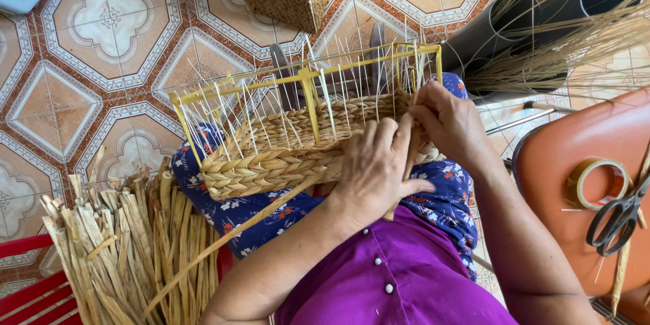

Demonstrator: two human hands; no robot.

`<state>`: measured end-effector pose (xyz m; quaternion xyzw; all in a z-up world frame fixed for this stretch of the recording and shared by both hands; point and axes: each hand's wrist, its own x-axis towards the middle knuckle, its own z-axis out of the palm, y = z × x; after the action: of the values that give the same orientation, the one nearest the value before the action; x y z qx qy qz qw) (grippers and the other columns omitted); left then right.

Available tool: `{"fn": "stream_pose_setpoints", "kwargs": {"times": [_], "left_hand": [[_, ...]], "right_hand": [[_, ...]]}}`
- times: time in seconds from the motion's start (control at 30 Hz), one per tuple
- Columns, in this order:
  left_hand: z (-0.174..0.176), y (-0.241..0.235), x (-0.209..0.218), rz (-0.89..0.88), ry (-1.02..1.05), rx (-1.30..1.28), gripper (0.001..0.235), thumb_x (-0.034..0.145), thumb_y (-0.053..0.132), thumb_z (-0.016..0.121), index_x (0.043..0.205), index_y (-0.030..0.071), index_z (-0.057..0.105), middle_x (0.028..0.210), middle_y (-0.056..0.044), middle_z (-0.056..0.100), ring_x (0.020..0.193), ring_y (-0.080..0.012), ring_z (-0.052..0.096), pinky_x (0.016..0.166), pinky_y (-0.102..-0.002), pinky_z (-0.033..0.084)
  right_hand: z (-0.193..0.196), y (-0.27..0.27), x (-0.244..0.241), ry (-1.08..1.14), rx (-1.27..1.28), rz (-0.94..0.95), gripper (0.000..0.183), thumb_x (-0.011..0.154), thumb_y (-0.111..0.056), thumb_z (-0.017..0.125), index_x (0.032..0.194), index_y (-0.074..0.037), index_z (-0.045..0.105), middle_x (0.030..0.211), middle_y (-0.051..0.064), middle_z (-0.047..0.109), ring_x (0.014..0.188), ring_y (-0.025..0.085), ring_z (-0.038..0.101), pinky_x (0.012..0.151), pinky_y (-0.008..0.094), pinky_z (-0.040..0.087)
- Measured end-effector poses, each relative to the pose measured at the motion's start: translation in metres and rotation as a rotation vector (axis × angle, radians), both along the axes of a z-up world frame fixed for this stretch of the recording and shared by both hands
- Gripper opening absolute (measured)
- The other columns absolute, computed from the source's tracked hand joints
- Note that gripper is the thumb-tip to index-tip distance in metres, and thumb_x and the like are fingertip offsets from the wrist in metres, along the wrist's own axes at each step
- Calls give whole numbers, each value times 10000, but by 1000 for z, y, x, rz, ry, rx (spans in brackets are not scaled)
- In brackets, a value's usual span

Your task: The person weaves dried palm leaves into a rectangular basket frame held on their lap. They interlace the leaves through vertical spokes, pull the strands tight, and occasionally adjust the frame. Finished baskets and raw materials are visible nearby.

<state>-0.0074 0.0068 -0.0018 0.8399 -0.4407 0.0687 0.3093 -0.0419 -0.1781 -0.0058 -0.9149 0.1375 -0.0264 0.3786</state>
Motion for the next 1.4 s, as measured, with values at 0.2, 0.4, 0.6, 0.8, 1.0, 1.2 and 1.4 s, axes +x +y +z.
{"fn": "stream_pose_setpoints", "kwargs": {"times": [0.2, 0.4, 0.6, 0.8, 1.0, 1.2, 1.4], "left_hand": [[-1, 16, 18, -192, 310, 298, 220, 1039, 16, 592, 1230, -60, 673, 924, -138, 650, 696, -171, 628, 514, -248, 553], [8, 29, 68, -154, 521, 212, 153, 947, 262, 713, 970, 132, 790, 747, -49, 702, 574, -154, 607, 517, -260, 519], [35, 22, 44, 140, -87, -102, 289, 898, 336, 783, 764, 88, 714, 756, -56, 680, 683, -213, 637, 602, -351, 552], [-1, -13, 55, -49, 992, 260, 170, 1063, 190, 522, 1185, 155, 635, 868, -92, 755, 699, -160, 757, 610, -264, 650], [-21, -3, 19, -260, 178, -383, 66, 962, 83, 677, 1003, 34, 665, 1066, -105, 704, 878, -175, 711, 787, -225, 642], [-22, 26, 23, 106, 320, 36, 74, 954, 34, 709, 1024, 10, 708, 953, -94, 672, 676, -154, 677, 565, -172, 586], [-9, 24, -2, -39, -101, -72, 706, 680, 219, 736, 1286, -91, 547, 1025, -183, 609, 835, -284, 681, 759, -343, 633]], "right_hand": [[26, -2, -13, -16, 18, -82, 118, 983, -155, 686, 1049, -62, 721, 866, 82, 761, 715, 182, 725, 644, 331, 563], [21, 20, -14, -231, -56, 202, 201, 883, -127, 747, 1064, -38, 755, 968, 116, 739, 794, 229, 721, 672, 342, 569], [0, 22, -9, -161, -17, 112, 86, 931, -59, 698, 1009, -29, 678, 845, 113, 703, 709, 235, 711, 632, 344, 553], [-13, 11, -13, -19, 252, 1, 96, 964, -42, 647, 1052, -44, 609, 798, 109, 690, 669, 200, 674, 585, 327, 547], [-13, 7, -10, -52, 193, 53, 185, 866, -48, 711, 1044, -37, 661, 819, 114, 712, 691, 164, 686, 603, 329, 546], [-3, 19, -10, -75, 136, 158, 94, 956, -73, 680, 1049, -56, 675, 920, 85, 745, 794, 172, 718, 683, 306, 562], [1, 24, -2, 8, 85, 33, 139, 941, -100, 696, 1062, -36, 673, 871, 84, 737, 754, 148, 717, 681, 297, 555]]}}
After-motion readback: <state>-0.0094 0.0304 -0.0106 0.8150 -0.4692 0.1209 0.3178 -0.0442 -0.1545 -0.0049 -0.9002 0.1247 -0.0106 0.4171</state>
